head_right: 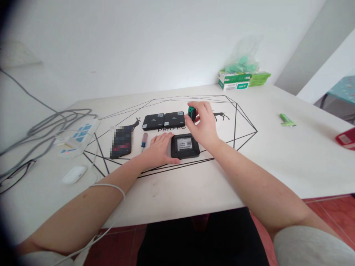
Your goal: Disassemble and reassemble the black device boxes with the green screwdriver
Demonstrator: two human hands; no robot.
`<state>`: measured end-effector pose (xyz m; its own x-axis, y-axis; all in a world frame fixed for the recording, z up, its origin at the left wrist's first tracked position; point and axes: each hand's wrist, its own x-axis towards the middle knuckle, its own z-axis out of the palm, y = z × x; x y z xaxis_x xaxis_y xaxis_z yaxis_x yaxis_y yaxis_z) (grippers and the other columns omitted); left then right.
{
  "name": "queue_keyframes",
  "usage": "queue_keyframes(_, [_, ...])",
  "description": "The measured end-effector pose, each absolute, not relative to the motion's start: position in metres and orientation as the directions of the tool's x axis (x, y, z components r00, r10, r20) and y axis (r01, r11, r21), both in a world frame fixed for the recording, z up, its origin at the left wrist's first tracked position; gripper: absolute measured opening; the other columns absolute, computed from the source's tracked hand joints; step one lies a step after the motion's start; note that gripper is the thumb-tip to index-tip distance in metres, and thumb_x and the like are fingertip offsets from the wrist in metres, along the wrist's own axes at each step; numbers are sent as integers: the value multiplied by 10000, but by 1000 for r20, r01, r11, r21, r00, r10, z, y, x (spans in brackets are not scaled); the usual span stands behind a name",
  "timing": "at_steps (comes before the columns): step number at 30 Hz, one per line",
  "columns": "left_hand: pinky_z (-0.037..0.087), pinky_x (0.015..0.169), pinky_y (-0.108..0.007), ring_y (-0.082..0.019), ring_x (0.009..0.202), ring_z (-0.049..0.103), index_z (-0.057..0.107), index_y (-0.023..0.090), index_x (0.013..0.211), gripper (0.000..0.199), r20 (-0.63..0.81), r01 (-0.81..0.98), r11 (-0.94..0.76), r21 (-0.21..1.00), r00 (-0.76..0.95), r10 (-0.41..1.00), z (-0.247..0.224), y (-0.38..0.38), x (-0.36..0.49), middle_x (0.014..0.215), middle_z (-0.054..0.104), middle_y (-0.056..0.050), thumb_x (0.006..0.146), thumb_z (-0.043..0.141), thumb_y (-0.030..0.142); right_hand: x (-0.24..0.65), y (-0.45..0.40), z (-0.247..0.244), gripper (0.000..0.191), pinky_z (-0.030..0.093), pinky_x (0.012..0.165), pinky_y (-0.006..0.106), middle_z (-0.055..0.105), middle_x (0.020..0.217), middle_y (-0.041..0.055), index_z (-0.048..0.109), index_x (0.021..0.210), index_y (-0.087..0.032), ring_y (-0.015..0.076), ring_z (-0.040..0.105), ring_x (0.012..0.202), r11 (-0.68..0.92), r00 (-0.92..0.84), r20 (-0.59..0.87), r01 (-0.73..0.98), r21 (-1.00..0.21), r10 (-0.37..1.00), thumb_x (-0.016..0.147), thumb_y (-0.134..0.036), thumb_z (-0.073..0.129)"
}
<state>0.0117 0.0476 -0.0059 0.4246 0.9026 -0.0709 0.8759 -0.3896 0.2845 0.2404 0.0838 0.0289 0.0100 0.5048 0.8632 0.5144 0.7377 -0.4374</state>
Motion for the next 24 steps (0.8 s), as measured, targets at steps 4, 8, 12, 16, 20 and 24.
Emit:
queue_keyframes(4, [122,1310,-644,-441,1631,204,268,148,1656,1225,-83,877,-386,287,424,902,-4,47,12,1747,269,-241,744,718,829,241,84,29,326,577,609,298,635,1056,55,639,1198,-257,189,632,887,745,33,875,511,-429,482,879,-217,690])
queue_keyframes(8, [120,1309,-649,-450,1630,202,273,129,1650,1256,-81,872,-391,295,430,899,-5,48,12,1738,279,-256,724,732,843,240,83,29,324,579,606,297,642,1050,54,634,1201,-258,188,637,888,746,18,873,511,-427,488,884,-217,687])
queue_keyframes(12, [121,1309,-645,-460,1630,199,286,140,1643,1286,-79,870,-396,295,435,897,-6,50,10,1730,294,-259,684,759,855,240,83,28,316,585,616,304,644,1072,60,629,1207,-256,193,640,903,737,5,858,509,-444,513,896,-245,683])
queue_keyframes(16, [126,1306,-648,-460,1627,203,296,149,1640,1277,-68,864,-405,300,443,894,-7,51,9,1729,300,-255,683,759,857,240,83,28,320,588,605,299,644,1059,58,631,1200,-255,189,638,884,739,-4,862,515,-433,508,886,-223,683])
queue_keyframes(20, [128,1303,-657,-465,1626,202,293,135,1641,1279,-64,862,-404,307,442,895,-8,51,9,1728,296,-260,692,753,859,240,83,27,317,600,612,301,652,1062,61,635,1197,-253,192,642,893,742,-15,868,525,-416,497,886,-220,683])
queue_keyframes(24, [126,1305,-655,-469,1627,199,292,144,1642,1273,-60,858,-407,314,446,893,-8,51,9,1730,300,-249,694,751,858,240,83,27,322,602,609,304,655,1067,61,634,1202,-257,192,639,883,733,-17,858,529,-428,513,884,-231,686])
